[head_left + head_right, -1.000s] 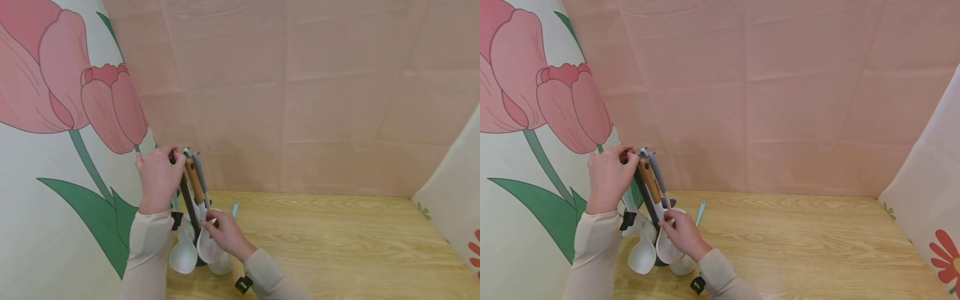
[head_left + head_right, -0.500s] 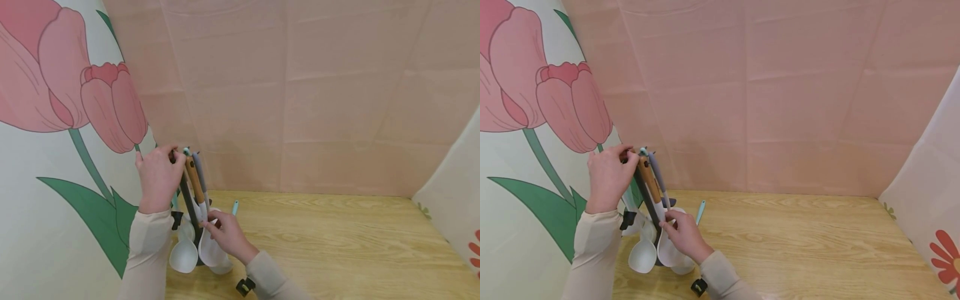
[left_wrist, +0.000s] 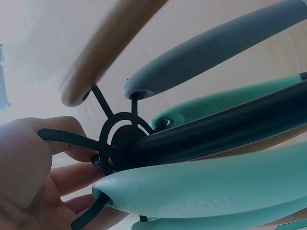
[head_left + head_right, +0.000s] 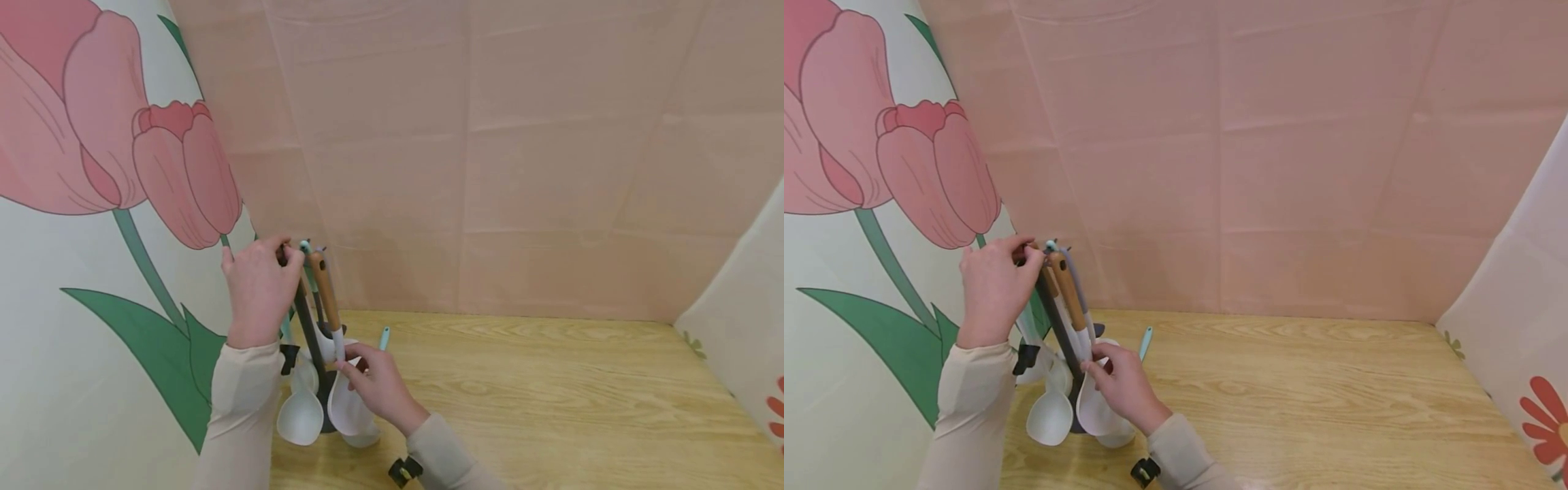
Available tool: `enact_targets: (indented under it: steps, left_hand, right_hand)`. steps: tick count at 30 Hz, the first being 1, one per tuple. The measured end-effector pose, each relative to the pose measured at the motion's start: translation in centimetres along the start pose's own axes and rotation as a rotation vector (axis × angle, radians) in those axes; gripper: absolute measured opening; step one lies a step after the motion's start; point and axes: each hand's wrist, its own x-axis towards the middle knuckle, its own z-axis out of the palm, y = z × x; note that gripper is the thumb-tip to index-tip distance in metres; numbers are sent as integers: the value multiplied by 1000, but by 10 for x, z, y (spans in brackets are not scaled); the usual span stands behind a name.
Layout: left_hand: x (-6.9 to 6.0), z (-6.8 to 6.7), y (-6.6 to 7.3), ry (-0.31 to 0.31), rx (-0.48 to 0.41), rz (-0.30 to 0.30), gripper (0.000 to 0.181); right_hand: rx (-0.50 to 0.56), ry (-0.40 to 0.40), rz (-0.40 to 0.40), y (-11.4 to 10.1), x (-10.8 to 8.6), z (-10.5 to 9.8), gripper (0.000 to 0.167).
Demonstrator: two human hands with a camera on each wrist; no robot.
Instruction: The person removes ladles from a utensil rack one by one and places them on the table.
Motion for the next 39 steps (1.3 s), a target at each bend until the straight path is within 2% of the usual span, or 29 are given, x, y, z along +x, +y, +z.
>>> enact_targets:
  steps: [28, 34, 39]
  left_hand:
    - [0, 0, 0, -12, 2, -12, 28]
    - [0, 1, 1, 9, 7, 6, 29]
    - [0, 1, 0, 9, 6, 8, 29]
  right_hand:
    - [-14, 52, -37, -6, -11, -14, 16]
    - [34, 57, -22, -6, -13, -17, 22]
    - [46, 72, -11, -6, -15, -19, 17]
